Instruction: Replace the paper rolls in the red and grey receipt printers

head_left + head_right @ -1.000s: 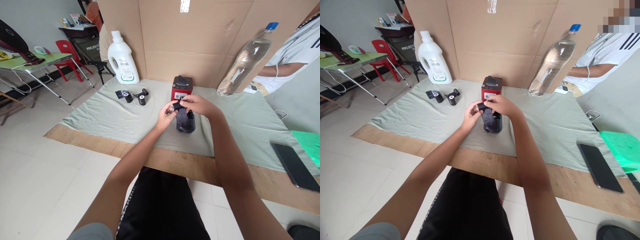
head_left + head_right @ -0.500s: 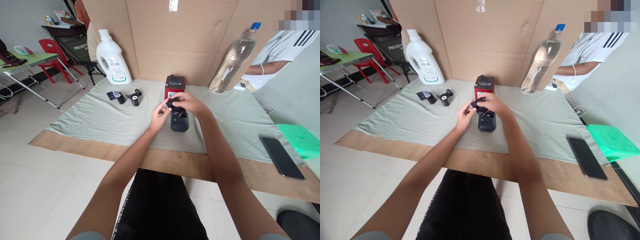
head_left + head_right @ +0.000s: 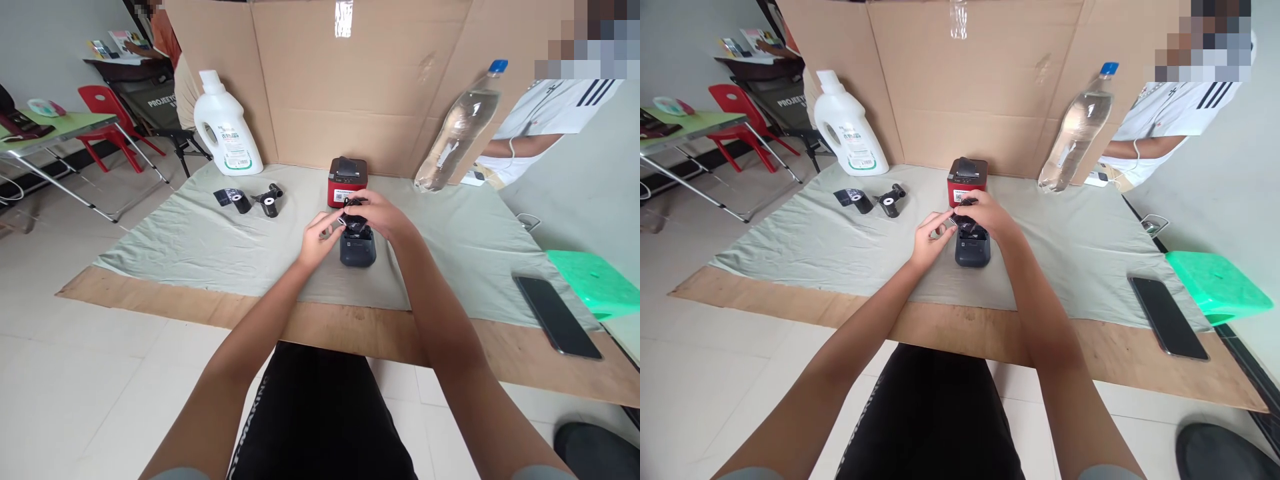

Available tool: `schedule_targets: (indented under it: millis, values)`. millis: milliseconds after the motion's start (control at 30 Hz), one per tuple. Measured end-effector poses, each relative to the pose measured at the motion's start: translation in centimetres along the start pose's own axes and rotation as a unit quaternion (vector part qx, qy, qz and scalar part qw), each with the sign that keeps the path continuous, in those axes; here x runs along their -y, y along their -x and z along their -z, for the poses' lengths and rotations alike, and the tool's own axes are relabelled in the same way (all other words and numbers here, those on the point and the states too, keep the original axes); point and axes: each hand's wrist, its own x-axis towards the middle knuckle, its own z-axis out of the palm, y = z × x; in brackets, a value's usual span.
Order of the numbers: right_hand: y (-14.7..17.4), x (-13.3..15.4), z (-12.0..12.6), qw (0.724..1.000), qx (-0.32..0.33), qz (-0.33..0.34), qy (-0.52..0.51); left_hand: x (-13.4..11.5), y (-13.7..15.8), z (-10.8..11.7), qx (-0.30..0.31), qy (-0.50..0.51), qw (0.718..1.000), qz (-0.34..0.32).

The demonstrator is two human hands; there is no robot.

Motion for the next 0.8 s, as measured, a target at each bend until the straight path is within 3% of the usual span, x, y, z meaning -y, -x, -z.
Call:
schedule_targets:
  millis: [167,333,500,800]
  values:
    - [0.1,-0.1,0.9,0.998,0.064,-0.006,-0.001,0.5,-0.3,0.3,0.059,0.026,0.998,0.013]
    - [0.7,0.3,1.2,0.985,0.16,0.05,0.048,0.6,-0.5,0.7,0.114,0.061,0.991,0.024]
    - [0.3,0.0,1.7,0.99,0.127,0.019,0.062,0.7,-0.8,1.2,0.076,0.041,0.996,0.034]
    - [0.6,0.6,1.1,0.99,0.05,0.021,0.127,0.8,-0.9,1.6,0.085,-0.044,0.995,0.002]
